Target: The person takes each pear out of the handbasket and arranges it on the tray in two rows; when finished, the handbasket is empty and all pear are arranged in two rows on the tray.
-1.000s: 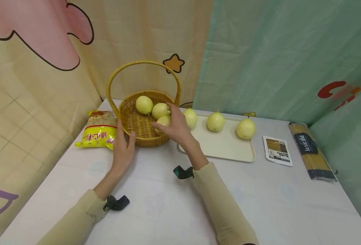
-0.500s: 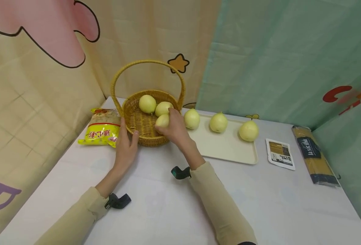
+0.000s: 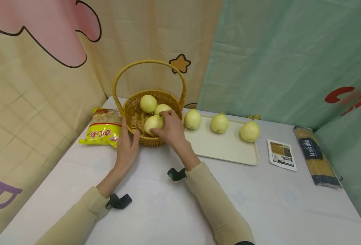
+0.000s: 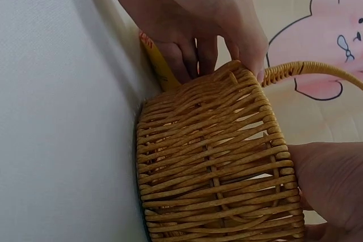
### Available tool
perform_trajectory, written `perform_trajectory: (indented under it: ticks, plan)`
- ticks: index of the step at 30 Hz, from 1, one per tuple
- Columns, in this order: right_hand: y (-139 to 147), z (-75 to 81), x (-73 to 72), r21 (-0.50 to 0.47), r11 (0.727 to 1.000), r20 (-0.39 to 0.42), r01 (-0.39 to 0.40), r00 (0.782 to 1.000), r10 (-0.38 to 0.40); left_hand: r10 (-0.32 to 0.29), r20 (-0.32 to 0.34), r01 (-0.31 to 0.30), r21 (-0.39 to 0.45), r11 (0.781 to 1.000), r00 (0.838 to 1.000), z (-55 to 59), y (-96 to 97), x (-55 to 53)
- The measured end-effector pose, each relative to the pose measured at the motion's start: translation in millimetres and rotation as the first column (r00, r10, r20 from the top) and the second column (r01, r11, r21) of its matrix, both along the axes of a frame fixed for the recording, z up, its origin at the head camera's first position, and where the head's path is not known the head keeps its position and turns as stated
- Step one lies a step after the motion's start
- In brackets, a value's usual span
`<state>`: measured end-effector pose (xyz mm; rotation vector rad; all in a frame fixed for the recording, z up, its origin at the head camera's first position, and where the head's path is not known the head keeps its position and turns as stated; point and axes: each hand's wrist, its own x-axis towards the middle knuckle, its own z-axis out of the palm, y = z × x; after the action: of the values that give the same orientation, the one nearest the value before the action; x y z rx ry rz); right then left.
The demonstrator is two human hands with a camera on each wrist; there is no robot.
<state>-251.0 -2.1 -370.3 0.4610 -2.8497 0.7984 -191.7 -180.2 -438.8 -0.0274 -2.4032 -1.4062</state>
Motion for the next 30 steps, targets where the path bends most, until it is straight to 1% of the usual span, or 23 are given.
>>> perform_trajectory:
  ticks: [3,5,13,19,25,30]
  plan:
    - [-2.8,1.1,0.1,0.044,0.999,0.008,0.002,1.000,-0.002,0.004,-0.004,-0.004,-0.005,1.000,1.000,0.7,0.7,-0.3]
    - [-5.4,1.9,-0.2,0.056,0.998,0.024,-0.005,1.000,0.004,0.006,-0.006,-0.007,-0.004,1.000,1.000,1.2,1.2,-0.2]
    - [-20.7,2.4,-6.3,0.066,0.995,0.073,-0.071,0.995,0.066,0.016,-0.005,-0.016,-0.008,1.000,1.000,2.7,2.1,0.3]
    - [-30.5,-1.8,-12.7,0.013,0.990,0.101,-0.143,0.985,0.141,0.019,0.007,-0.019,-0.010,1.000,1.000,1.1,0.9,1.3]
    - [-34.2,-3.6,-19.1,-0.028,0.978,0.155,-0.209,0.965,0.211,0.017,0.002,-0.017,-0.009,1.000,1.000,-3.4,1.8,-0.4]
    - [-32.6,-2.9,-22.7,-0.067,0.969,0.169,-0.236,0.955,0.244,0.024,-0.015,-0.024,-0.018,1.000,1.000,-1.8,2.1,-1.9]
